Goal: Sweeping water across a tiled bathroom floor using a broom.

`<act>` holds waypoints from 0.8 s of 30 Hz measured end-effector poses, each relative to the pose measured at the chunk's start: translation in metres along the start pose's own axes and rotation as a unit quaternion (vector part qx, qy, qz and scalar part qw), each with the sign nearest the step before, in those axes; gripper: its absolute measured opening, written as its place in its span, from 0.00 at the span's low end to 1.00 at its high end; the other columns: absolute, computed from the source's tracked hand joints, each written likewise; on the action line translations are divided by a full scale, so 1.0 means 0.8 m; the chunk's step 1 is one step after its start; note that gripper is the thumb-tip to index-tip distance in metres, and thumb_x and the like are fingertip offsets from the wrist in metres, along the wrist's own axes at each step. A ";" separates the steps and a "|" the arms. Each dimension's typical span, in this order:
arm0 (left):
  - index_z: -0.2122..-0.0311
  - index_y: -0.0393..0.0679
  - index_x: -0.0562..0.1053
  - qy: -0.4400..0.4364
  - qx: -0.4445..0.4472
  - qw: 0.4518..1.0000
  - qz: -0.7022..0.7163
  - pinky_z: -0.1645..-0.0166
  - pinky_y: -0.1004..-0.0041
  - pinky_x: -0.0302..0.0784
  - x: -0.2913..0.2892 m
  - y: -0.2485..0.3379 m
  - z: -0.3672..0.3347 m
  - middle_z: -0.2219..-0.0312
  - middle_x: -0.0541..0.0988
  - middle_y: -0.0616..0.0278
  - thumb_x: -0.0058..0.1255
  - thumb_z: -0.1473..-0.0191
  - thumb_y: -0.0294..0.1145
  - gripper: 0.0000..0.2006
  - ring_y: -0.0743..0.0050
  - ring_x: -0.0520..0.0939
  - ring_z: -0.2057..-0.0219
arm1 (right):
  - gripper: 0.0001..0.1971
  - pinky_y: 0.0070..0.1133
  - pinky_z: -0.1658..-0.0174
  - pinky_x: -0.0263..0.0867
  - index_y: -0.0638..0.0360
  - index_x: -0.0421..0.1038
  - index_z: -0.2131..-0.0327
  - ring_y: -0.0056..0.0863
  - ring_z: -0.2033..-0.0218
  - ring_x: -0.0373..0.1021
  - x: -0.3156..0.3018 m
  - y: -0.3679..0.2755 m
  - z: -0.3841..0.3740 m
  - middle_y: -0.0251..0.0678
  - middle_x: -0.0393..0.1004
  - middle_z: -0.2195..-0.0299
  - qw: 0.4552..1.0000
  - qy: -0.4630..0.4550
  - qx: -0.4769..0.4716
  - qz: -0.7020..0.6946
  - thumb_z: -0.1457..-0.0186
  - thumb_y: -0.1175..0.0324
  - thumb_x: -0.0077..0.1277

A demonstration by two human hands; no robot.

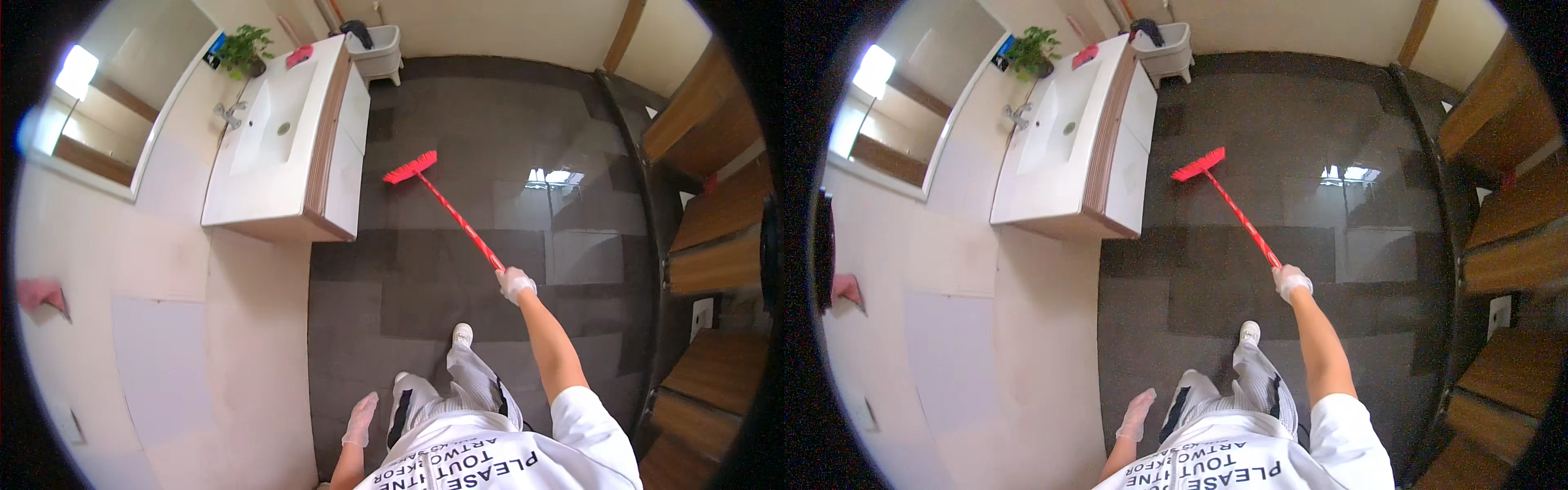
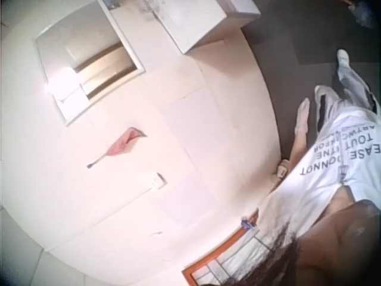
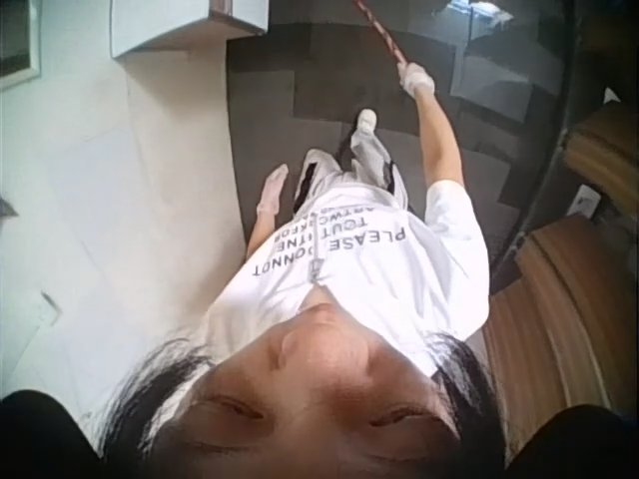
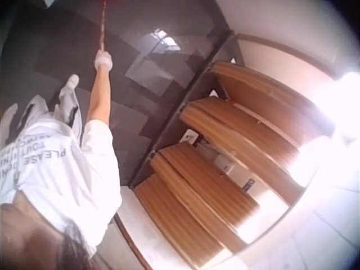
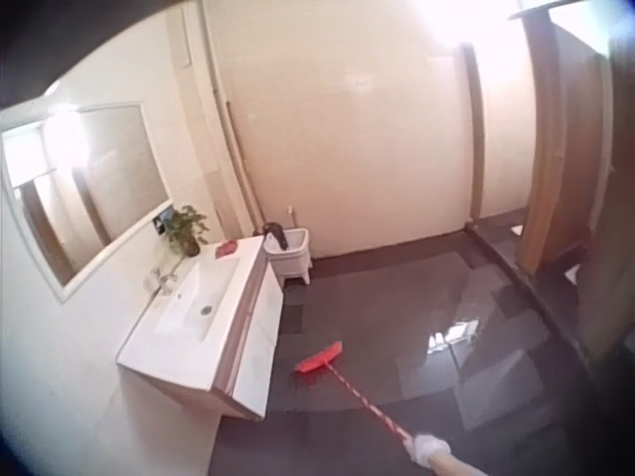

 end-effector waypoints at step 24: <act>0.59 0.42 0.64 -0.038 0.159 0.880 -0.446 0.52 0.67 0.58 0.114 0.429 -0.289 0.59 0.65 0.51 0.28 0.54 0.40 0.19 0.57 0.64 0.55 | 0.31 0.27 0.59 0.58 0.61 0.67 0.66 0.37 0.60 0.63 -0.020 0.144 -0.054 0.48 0.66 0.64 0.945 -0.202 0.257 -0.022 0.54 0.42 0.26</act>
Point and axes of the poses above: each hand's wrist, its own z-axis away from the middle knuckle, its own x-axis out of the palm, y = z × x, the point moved 8 cm from there along -z, towards the middle knuckle
